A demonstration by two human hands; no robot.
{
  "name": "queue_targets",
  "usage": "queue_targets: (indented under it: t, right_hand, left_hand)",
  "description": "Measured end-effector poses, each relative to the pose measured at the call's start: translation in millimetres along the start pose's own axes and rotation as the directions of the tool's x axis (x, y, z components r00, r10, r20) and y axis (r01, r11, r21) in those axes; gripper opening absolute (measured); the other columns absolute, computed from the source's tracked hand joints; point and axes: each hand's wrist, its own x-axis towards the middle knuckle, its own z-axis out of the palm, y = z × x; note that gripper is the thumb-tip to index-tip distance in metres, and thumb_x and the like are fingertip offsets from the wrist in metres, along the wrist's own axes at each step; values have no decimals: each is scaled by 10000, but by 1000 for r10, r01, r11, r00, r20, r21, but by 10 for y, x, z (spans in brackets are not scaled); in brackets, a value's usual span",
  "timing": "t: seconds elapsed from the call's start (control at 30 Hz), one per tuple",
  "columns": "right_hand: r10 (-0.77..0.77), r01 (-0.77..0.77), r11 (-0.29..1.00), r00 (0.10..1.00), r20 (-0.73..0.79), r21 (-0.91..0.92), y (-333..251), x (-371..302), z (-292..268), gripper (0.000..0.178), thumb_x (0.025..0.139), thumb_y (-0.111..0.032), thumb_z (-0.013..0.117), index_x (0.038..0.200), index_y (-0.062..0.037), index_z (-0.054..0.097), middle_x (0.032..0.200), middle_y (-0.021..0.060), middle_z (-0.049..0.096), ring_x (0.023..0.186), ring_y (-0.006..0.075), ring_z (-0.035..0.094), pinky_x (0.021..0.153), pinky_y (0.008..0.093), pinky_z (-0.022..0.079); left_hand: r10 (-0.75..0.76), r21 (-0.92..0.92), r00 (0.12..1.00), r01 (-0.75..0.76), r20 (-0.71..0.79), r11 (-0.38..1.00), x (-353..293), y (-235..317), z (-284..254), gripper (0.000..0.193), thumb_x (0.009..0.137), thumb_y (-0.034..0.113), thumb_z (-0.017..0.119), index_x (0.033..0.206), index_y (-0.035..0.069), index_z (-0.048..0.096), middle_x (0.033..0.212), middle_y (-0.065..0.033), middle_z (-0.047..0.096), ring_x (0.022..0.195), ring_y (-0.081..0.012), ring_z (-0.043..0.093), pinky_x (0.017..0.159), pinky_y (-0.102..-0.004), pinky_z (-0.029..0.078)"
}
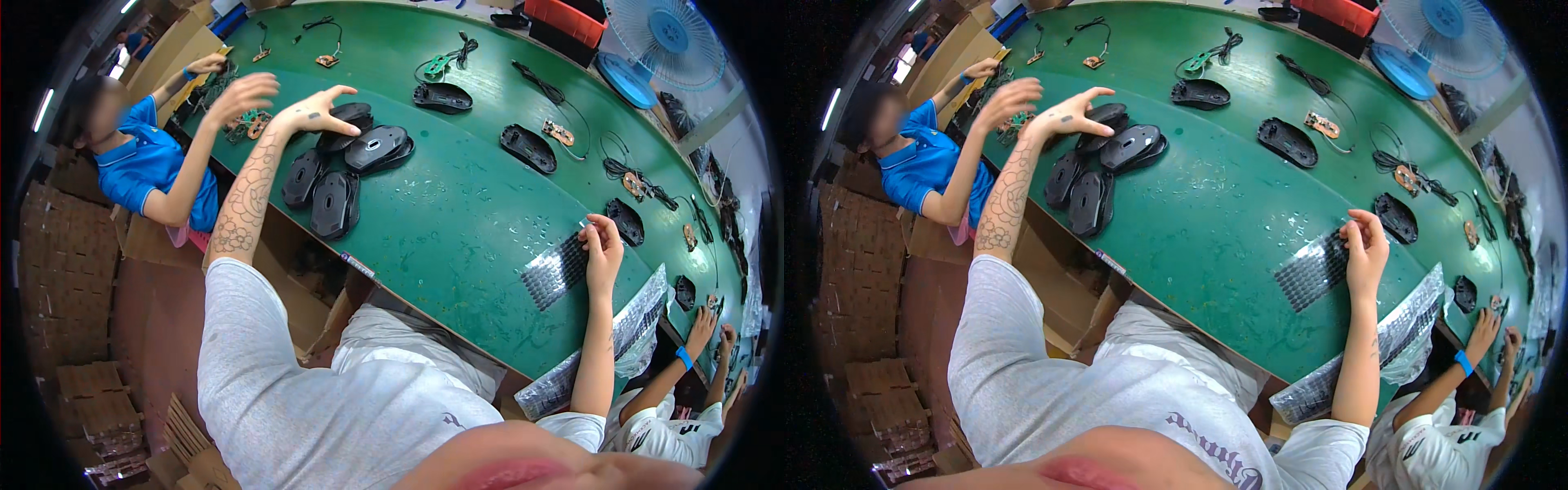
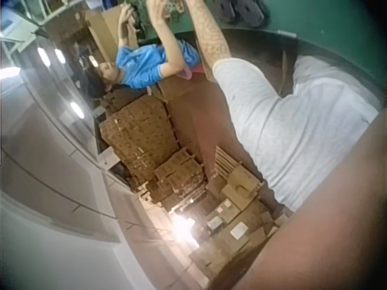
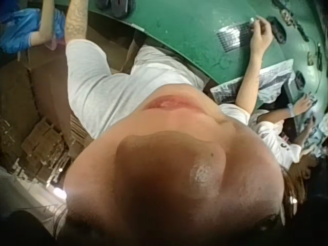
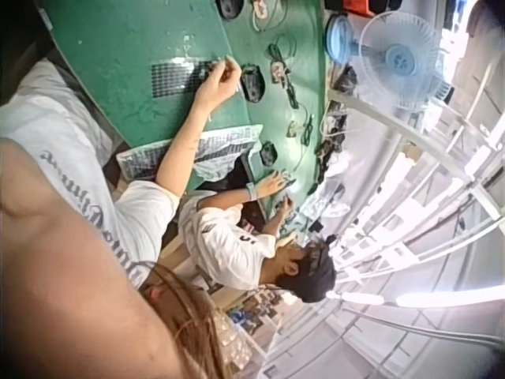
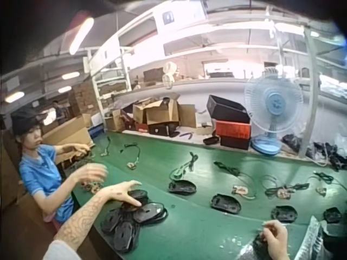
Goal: Assembling electronic circuit boards into plastic housings at a manual assembly station.
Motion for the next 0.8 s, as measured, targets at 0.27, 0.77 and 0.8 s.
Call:
queue_targets:
  t: [0.27, 0.77, 0.8]
  right_hand:
    - [-5, 5, 1000, 1000, -14, -24, 66, 20, 11, 166, 924, -76, 548, 1065, -40, 626, 805, 25, 616, 727, 101, 579, 637, 197, 422]
    - [37, -37, 999, 999, 6, -10, 51, 59, 32, 150, 913, -32, 556, 1044, -19, 626, 831, 37, 619, 721, 106, 576, 653, 204, 438]
    - [35, -35, 999, 999, 13, -13, 54, 81, 48, 146, 911, -28, 556, 1039, -16, 627, 831, 38, 619, 721, 107, 576, 657, 205, 441]
  left_hand:
    - [-120, -286, 989, 142, 91, 948, 369, -347, -709, 677, 811, 423, 745, 1326, 67, 487, 1142, -157, 585, 869, -208, 646, 670, -297, 533]
    - [-320, 163, 719, 515, -617, 842, 1385, -1042, -143, 532, 881, 474, 557, 1222, 70, 609, 1184, -201, 622, 1106, -306, 605, 869, -457, 512]
    - [-226, 178, 743, 421, -630, 889, 1274, -1066, -14, 538, 879, 483, 535, 1214, 71, 618, 1185, -197, 628, 1103, -319, 605, 881, -464, 504]
